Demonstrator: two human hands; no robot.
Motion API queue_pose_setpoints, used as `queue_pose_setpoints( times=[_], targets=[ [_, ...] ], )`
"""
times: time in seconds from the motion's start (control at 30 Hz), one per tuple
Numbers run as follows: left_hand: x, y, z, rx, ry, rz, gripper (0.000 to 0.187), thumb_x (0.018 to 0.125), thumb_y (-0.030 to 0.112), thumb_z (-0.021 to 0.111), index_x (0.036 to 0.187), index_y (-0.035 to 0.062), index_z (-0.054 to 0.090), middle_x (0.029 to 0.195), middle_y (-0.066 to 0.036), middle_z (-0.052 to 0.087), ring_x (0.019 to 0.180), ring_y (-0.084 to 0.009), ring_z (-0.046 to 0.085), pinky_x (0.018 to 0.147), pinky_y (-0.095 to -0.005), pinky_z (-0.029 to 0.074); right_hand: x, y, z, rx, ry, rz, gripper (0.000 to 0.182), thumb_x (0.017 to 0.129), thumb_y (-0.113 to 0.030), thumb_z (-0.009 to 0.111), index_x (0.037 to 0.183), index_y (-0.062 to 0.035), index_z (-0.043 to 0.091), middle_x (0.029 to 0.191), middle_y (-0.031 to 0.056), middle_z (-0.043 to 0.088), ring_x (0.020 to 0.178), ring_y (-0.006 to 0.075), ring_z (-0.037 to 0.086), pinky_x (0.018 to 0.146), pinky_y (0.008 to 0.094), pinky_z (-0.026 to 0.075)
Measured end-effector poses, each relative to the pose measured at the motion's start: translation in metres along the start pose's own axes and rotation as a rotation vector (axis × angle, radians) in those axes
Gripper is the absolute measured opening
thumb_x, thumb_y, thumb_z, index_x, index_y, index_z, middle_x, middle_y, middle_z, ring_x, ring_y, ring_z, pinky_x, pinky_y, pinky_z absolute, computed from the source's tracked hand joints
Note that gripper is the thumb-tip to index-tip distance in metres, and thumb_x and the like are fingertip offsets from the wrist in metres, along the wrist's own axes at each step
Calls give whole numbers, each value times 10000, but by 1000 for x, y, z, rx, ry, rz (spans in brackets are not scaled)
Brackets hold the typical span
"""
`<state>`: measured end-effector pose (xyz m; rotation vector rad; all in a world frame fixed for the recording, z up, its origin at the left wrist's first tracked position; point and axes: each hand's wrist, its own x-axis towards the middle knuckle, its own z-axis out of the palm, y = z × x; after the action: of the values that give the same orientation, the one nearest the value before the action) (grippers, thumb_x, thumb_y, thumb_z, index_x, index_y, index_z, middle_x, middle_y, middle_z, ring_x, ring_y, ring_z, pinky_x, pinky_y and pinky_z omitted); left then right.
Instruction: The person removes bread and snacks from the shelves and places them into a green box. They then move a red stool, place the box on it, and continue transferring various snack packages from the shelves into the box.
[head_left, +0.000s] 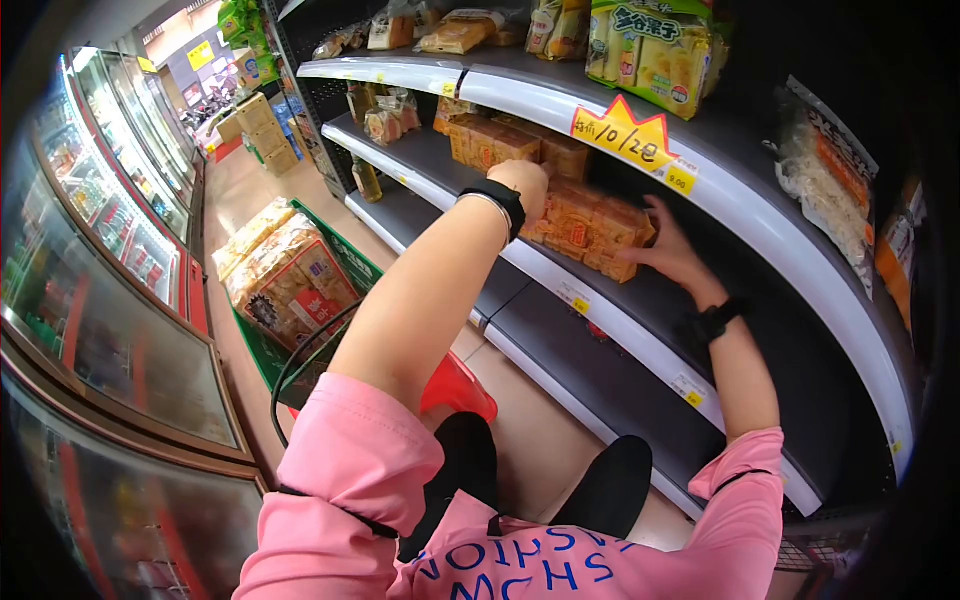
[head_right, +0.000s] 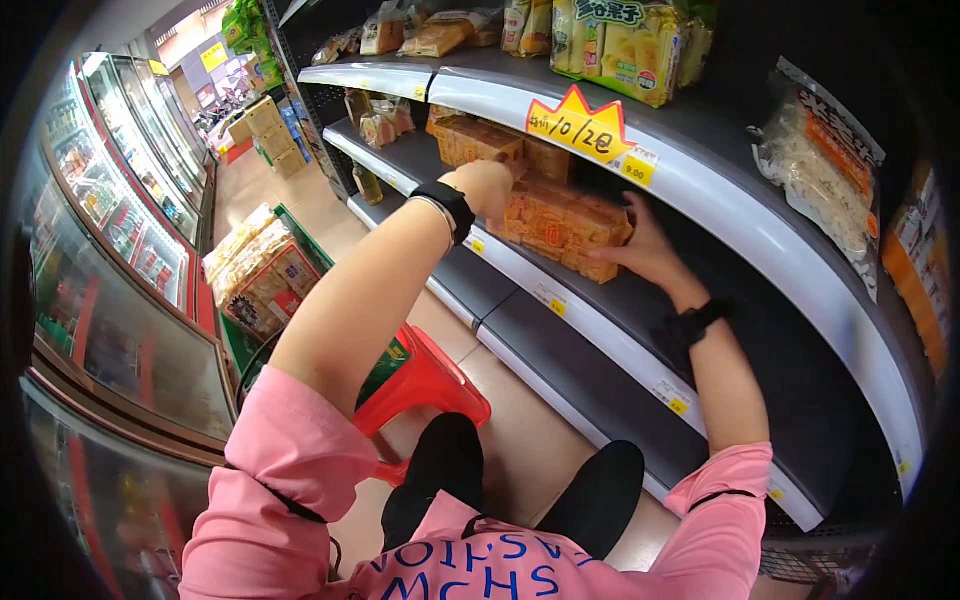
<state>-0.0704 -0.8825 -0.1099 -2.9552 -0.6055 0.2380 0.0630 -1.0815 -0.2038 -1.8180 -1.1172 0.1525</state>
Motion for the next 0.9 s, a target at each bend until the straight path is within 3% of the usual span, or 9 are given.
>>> queue_pose_setpoints(
  times=[0.1, 0.17, 0.27, 0.4, 0.47, 0.57, 0.7, 0.77, 0.9],
  targets=[
    [15, 2, 22, -31, 209, 83, 447, 597, 194, 789, 1007, 78, 653, 1037, -129, 635, 965, -287, 609, 788, -384, 500, 10, 21, 17, 279, 1, 19, 790, 567, -118, 828, 1211, 22, 393, 1193, 133, 502, 1097, 191, 486, 927, 286, 405],
    [24, 4, 24, -112, -25, 151, 846, 598, 170, 745, 1340, 126, 341, 1050, -189, 610, 993, -343, 574, 816, -404, 480, 11, 15, 25, 328, 20, 103, 700, 579, -69, 814, 1167, 6, 444, 1118, 97, 544, 1055, 183, 516, 904, 277, 418],
    [20, 3, 22, -41, 2, 160, 781, 615, 196, 731, 1309, 78, 392, 1068, -191, 603, 997, -326, 579, 807, -404, 484, 7, 14, 30, 157, 129, -40, 576, 584, -83, 810, 1066, 7, 508, 1024, 76, 599, 943, 155, 574, 831, 261, 458],
    [9, -6, 12, -67, 162, 252, 917, 511, 229, 830, 1298, 72, 386, 1072, -175, 600, 1002, -335, 573, 827, -415, 474, -22, -44, 32, 126, 231, -249, 531, 607, -52, 796, 1055, 0, 516, 993, 69, 603, 905, 136, 576, 806, 266, 467],
    [-38, 1, -19, 9, 143, 252, 863, 472, 260, 848, 1203, 60, 435, 1097, -167, 574, 1039, -357, 542, 827, -445, 463, -36, -77, 32, 199, 244, -303, 537, 624, -51, 792, 1073, 12, 504, 992, 65, 595, 920, 124, 566, 817, 264, 461],
    [-67, -19, -29, 7, 514, 542, 649, 552, 201, 776, 1108, 65, 469, 967, -142, 596, 938, -331, 576, 784, -442, 465, -50, -110, 24, 212, 282, -366, 555, 653, 24, 747, 1137, 22, 476, 1059, 84, 568, 984, 139, 551, 857, 271, 449],
    [-145, -43, -54, -95, 653, 637, 587, 590, 170, 743, 1092, 65, 457, 918, -155, 586, 894, -345, 570, 745, -409, 466, -68, -166, 21, 109, 349, -452, 622, 640, 44, 745, 1189, 22, 454, 1116, 97, 545, 1042, 156, 532, 903, 284, 432],
    [-184, -56, -64, -115, 647, 535, 623, 582, 177, 761, 1111, 62, 450, 948, -159, 590, 888, -357, 570, 743, -400, 469, -63, -185, 20, 169, 347, -654, 661, 635, 31, 750, 1215, 19, 433, 1154, 111, 524, 1082, 171, 511, 918, 296, 425],
    [-228, -92, -63, -158, 775, 486, 673, 582, 274, 780, 1124, 44, 454, 928, -164, 599, 863, -332, 592, 756, -382, 474, -47, -238, 15, 168, 207, -810, 733, 677, -26, 732, 1303, 14, 353, 1223, 123, 492, 1125, 203, 499, 947, 324, 415]
  ],
)
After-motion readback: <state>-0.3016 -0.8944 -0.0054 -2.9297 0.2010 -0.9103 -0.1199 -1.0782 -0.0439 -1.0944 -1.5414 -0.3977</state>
